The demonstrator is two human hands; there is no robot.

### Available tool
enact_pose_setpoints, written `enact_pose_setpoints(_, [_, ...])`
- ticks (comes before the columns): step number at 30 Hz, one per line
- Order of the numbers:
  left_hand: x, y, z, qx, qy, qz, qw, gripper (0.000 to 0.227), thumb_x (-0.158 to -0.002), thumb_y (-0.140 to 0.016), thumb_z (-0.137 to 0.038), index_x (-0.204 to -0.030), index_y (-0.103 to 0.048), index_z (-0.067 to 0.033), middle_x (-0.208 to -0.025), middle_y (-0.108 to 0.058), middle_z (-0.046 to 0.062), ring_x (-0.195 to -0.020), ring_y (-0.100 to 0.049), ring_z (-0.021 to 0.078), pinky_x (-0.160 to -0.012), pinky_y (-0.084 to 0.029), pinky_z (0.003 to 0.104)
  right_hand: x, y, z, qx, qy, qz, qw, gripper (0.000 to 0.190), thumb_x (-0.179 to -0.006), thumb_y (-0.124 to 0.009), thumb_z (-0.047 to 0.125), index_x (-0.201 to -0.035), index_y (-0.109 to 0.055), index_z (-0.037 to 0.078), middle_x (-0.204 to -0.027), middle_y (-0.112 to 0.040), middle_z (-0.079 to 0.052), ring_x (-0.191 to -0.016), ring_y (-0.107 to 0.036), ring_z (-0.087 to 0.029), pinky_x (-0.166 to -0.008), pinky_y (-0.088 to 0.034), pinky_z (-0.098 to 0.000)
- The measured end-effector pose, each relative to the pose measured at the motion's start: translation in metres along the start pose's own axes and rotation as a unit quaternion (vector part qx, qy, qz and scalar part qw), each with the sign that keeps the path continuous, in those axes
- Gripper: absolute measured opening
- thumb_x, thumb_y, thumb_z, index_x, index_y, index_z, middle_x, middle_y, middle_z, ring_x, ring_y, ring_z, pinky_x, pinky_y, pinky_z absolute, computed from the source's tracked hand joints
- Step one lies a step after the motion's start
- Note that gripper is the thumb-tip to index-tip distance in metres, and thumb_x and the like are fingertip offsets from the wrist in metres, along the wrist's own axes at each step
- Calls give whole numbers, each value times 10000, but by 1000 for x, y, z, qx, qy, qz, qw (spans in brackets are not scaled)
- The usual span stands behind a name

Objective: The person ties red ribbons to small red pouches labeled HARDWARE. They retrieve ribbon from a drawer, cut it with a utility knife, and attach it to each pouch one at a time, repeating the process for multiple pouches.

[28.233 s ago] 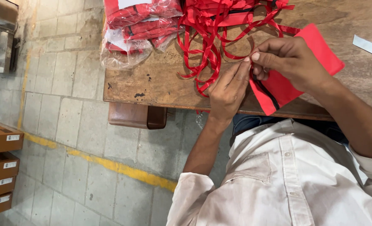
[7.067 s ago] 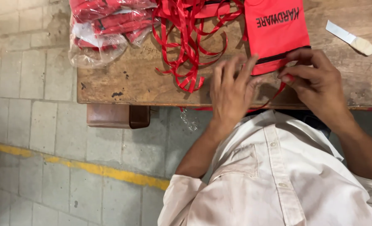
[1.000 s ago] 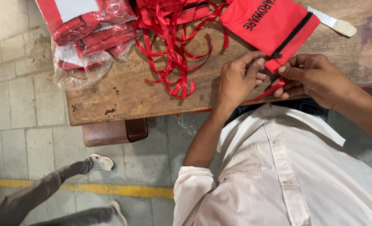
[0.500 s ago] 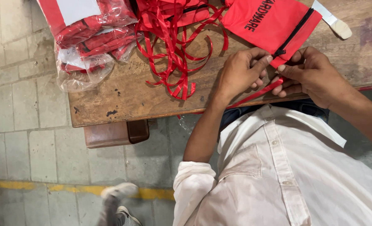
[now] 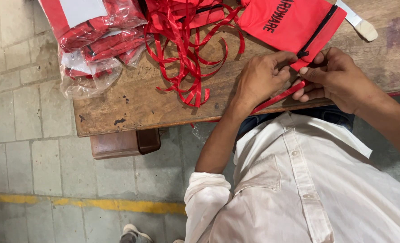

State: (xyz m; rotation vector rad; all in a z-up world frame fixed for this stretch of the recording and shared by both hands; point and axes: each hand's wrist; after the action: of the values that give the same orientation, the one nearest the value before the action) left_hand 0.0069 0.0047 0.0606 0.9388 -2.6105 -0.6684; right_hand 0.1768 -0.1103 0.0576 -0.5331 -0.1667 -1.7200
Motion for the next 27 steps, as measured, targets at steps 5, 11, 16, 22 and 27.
enact_pose_setpoints(5, [-4,-5,5,-65,-38,-45,996,207,-923,-666,-216,-1102,-750,-156,-621,-688,62,-512,-675,189,-543,-530,365,-1,1,1,-1,-16,-22,1000,185,-1047,-546,85,-1195,-473,3,-972,-690,-180,-797,-752,-275,-675,-642,-368])
enact_pose_setpoints(11, [-11,-30,35,-137,-120,-116,976,153,-976,-628,-258,-1063,-636,-133,-779,-745,88,-732,-740,324,-667,-571,488,-2,6,-6,-11,5,-2,1000,196,-1047,-572,63,-1198,-487,-27,-968,-691,-190,-785,-751,-277,-658,-635,-363])
enact_pose_setpoints(16, [2,-41,24,-192,-80,-150,967,150,-1029,-578,-238,-1109,-568,-112,-780,-733,137,-734,-723,374,-641,-548,534,12,-13,-7,92,85,-73,989,353,-1038,-594,58,-1287,-355,-19,-943,-698,-169,-728,-731,-230,-593,-626,-347])
enact_pose_setpoints(22, [10,-46,18,-205,-70,-193,957,170,-1059,-542,-203,-1158,-515,-68,-824,-727,176,-750,-724,389,-625,-557,520,27,-36,28,307,97,-107,941,459,-1007,-643,122,-1419,-463,29,-836,-717,-141,-666,-703,-190,-543,-578,-341])
enact_pose_setpoints(27, [10,-46,25,-139,-150,-267,942,231,-962,-609,-95,-1140,-475,-35,-954,-738,188,-827,-739,362,-677,-591,468,20,-31,27,363,102,-93,921,488,-975,-683,164,-1428,-537,54,-850,-737,-128,-653,-712,-185,-568,-580,-339])
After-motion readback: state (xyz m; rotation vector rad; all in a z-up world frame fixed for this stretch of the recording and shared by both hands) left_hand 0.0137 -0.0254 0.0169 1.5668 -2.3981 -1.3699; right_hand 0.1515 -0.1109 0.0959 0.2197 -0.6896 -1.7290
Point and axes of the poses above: each hand's wrist, its own x-axis away from the middle knuckle, its own y-axis out of the back of the hand, z = x × y
